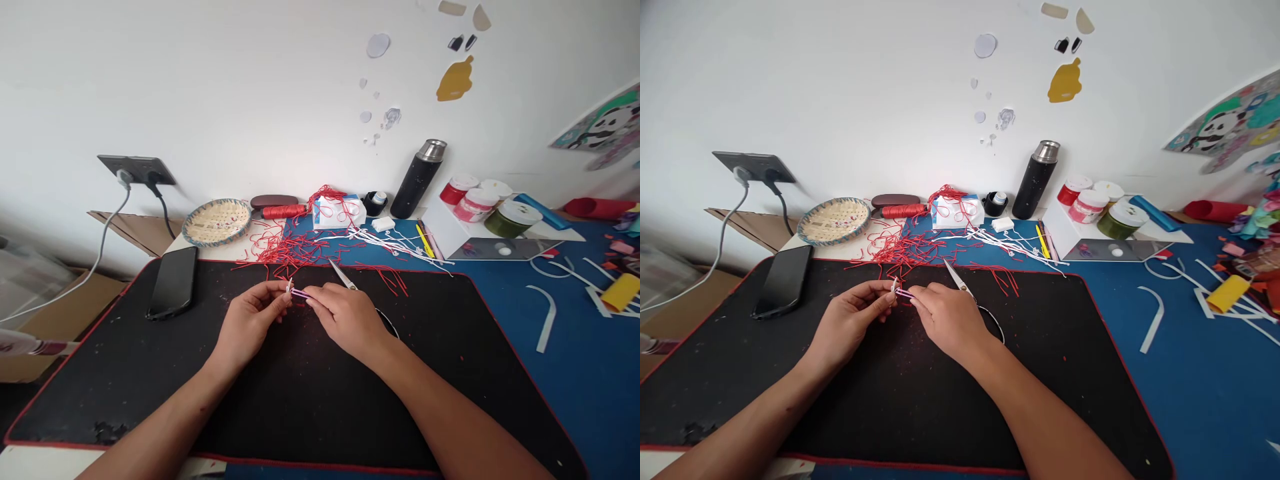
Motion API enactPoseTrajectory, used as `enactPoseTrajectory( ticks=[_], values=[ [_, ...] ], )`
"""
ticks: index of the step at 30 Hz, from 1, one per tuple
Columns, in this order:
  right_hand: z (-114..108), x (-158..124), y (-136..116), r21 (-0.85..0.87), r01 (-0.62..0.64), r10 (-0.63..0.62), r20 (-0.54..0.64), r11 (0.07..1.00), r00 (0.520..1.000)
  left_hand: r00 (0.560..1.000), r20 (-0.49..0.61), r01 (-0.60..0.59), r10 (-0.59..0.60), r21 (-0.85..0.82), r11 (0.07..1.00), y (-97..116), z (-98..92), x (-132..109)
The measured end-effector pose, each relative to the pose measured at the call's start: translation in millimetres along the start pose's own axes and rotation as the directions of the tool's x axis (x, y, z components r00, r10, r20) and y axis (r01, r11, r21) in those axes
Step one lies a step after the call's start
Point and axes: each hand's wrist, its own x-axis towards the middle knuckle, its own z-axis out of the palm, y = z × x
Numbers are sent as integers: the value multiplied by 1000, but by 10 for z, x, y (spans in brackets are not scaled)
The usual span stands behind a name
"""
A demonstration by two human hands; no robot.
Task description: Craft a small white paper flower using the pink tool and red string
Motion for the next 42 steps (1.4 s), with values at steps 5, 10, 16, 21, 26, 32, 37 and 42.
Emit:
enactPoseTrajectory(
  ticks=[5, 10, 16, 21, 26, 32, 37, 42],
  values=[
    [-48, 13, 8, -127, 25, -15, 81, 992, 997, 997, 69, 28, -32, 61, 998, 22, -43, 20],
    [-94, 27, -5, -211, 63, -27, 172, 976, 985, 984, 173, 18, -53, 200, 980, 64, -126, 36],
    [-104, 24, -11, -246, 98, -41, 225, 964, 974, 957, 285, -68, -48, 385, 921, 102, -182, 25],
    [-136, 22, -34, -238, 136, -83, 222, 962, 972, 929, 355, -22, -106, 337, 941, 95, -236, 57],
    [-162, 14, -36, -241, 167, -119, 202, 956, 972, 920, 368, 38, -133, 256, 966, 92, -241, 87],
    [-179, 11, -33, -246, 153, -108, 186, 957, 976, 955, 284, 18, -84, 227, 974, 88, -193, 57],
    [-193, 9, -48, -262, 147, -100, 187, 954, 977, 959, 265, 44, -101, 212, 976, 99, -188, 57],
    [-205, 0, -36, -266, 161, -114, 184, 951, 976, 955, 271, 60, -119, 215, 975, 101, -192, 63]
  ],
)
